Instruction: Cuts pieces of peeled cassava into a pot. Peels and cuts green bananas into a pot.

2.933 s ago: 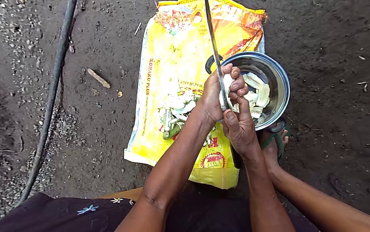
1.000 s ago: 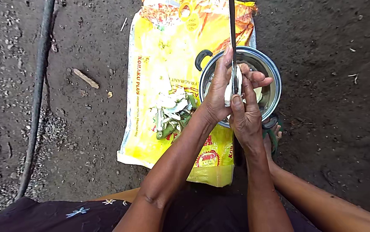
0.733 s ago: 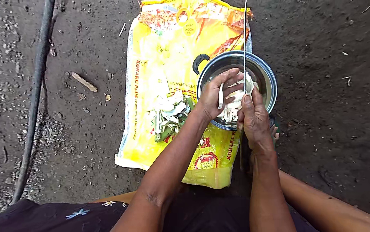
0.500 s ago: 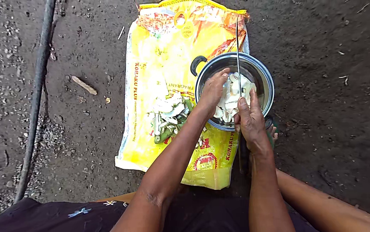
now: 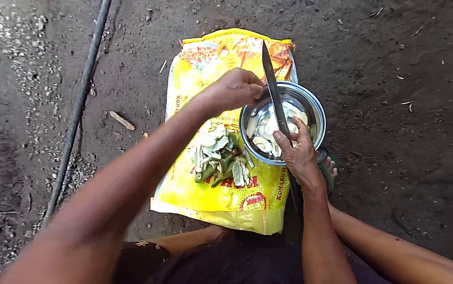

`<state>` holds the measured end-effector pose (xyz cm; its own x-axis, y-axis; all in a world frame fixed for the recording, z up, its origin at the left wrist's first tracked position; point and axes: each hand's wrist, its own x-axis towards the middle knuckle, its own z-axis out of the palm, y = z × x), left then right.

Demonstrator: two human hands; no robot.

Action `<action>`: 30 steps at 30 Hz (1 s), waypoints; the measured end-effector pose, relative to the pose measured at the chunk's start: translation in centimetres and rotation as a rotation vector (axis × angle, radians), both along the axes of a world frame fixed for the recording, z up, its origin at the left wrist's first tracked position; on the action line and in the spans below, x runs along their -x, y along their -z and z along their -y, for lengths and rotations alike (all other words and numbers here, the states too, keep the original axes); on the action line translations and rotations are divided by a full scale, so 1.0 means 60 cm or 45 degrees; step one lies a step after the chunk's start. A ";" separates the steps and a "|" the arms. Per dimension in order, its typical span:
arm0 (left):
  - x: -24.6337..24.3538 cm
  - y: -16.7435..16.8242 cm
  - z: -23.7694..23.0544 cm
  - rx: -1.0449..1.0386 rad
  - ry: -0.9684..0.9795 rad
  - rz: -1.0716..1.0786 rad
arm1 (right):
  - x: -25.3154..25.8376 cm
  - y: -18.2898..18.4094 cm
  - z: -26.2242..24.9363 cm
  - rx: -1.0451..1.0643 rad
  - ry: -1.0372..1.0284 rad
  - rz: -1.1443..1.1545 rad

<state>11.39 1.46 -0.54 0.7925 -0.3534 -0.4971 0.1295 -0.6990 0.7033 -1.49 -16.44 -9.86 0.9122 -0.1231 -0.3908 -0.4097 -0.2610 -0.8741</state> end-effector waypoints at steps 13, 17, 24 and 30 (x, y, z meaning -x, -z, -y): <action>0.073 -0.066 -0.242 -0.542 0.307 0.029 | -0.015 -0.004 -0.022 -1.268 0.362 -0.001; 0.135 0.073 -0.281 -0.628 0.463 -0.383 | -0.014 0.004 -0.051 -1.757 0.406 -0.125; 0.198 0.169 -0.331 -0.561 0.236 -0.508 | -0.005 0.015 -0.103 -1.887 0.261 -0.275; 0.238 0.172 -0.298 -0.549 0.022 -0.758 | 0.009 -0.003 -0.168 -1.570 -0.028 -0.277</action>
